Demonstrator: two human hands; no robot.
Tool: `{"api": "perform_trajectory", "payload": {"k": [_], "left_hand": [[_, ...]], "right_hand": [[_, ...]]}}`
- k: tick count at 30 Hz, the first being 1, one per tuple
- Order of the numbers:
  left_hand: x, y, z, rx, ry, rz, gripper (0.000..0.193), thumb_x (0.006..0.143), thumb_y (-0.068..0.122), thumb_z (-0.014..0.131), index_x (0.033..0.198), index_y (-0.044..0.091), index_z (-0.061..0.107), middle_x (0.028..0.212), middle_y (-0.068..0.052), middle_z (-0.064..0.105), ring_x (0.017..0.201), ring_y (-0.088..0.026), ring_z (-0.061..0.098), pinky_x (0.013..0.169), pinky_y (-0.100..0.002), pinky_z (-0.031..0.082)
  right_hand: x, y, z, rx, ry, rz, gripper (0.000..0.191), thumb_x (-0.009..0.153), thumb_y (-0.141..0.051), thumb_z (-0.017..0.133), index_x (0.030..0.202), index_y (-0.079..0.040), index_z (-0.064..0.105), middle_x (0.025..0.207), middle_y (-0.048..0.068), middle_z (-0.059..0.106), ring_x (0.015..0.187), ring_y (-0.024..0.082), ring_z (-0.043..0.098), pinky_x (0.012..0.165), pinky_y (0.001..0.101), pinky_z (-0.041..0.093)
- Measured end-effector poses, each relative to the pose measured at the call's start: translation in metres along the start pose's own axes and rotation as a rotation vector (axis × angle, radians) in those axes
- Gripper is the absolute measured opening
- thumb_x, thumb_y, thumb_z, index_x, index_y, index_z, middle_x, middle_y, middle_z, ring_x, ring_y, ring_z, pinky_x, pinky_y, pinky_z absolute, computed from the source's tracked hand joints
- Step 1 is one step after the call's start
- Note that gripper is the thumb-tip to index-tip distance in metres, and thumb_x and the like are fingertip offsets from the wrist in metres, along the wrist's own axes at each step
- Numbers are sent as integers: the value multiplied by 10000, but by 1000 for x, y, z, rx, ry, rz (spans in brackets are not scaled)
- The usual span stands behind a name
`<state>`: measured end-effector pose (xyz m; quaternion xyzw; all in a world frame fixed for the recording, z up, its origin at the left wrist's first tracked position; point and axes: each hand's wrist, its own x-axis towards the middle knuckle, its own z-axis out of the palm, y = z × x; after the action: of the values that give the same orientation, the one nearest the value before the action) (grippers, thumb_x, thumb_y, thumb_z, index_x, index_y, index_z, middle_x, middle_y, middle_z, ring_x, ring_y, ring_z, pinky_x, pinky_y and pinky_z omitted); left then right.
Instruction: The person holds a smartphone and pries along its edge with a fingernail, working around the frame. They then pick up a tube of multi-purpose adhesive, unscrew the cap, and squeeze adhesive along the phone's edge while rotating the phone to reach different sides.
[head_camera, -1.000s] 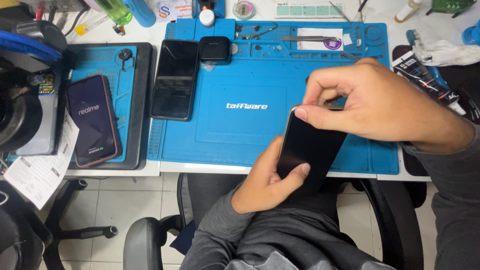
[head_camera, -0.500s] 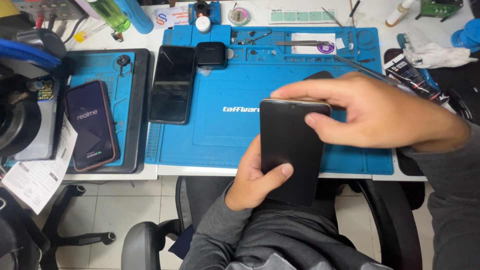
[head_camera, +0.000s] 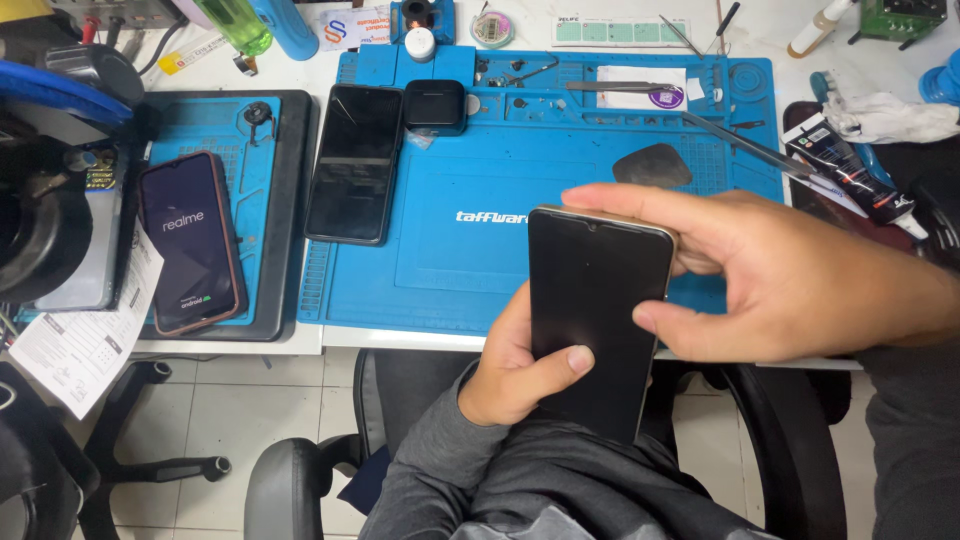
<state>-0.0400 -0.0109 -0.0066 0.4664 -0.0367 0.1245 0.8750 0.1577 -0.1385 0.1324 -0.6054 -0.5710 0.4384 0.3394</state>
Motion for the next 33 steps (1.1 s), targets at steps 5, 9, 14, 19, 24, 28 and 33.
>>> {"api": "perform_trajectory", "payload": {"k": [5, 9, 14, 19, 24, 28, 33], "left_hand": [[4, 10, 3, -201, -32, -82, 780, 955, 130, 640, 1632, 0, 276, 1569, -185, 474, 1459, -279, 485, 1245, -452, 401], [6, 13, 6, -244, -48, -111, 781, 954, 113, 629, 1634, 4, 260, 1576, -196, 454, 1465, -283, 481, 1241, -462, 411], [6, 16, 7, -257, -28, -132, 793, 940, 110, 623, 1636, -2, 260, 1574, -196, 456, 1455, -273, 492, 1240, -446, 419], [7, 18, 8, -326, -33, -155, 830, 927, 126, 636, 1651, -5, 251, 1494, -210, 510, 1326, -291, 583, 1131, -452, 505], [7, 17, 9, -376, -51, -155, 817, 942, 125, 639, 1648, 4, 247, 1444, -221, 533, 1250, -310, 621, 1064, -474, 543], [4, 13, 6, -229, -39, -100, 761, 969, 116, 627, 1632, -1, 273, 1500, -178, 515, 1355, -255, 560, 1157, -441, 477], [0, 3, 0, -59, -3, -38, 696, 997, 77, 634, 1610, -29, 323, 1510, -157, 529, 1404, -226, 525, 1218, -410, 425]], "right_hand": [[-4, -1, 14, 126, 54, -36, 863, 898, -67, 691, 1639, -55, 249, 1420, 110, 606, 1263, 170, 648, 1025, 335, 499], [-7, -2, 19, 210, 64, 13, 864, 914, -56, 681, 1652, -68, 232, 1394, 105, 597, 1275, 161, 638, 949, 311, 550], [-6, -4, 19, 83, 111, 38, 850, 919, -97, 684, 1661, -95, 270, 1267, 60, 687, 1142, 129, 727, 740, 238, 610], [-3, -8, 16, -108, 134, 157, 872, 848, -174, 694, 1615, -151, 279, 1014, -1, 793, 875, 100, 762, 483, 219, 554], [0, -14, 18, -121, 149, 222, 878, 815, -176, 699, 1587, -166, 282, 978, 4, 794, 855, 109, 764, 450, 232, 545], [3, -17, 17, -230, 189, 159, 794, 867, -201, 688, 1591, -146, 367, 953, 55, 764, 777, 140, 703, 440, 230, 522], [2, -20, 11, -391, 320, 114, 482, 943, -179, 587, 1417, -99, 612, 522, 7, 640, 429, 68, 563, 384, 255, 424]]}}
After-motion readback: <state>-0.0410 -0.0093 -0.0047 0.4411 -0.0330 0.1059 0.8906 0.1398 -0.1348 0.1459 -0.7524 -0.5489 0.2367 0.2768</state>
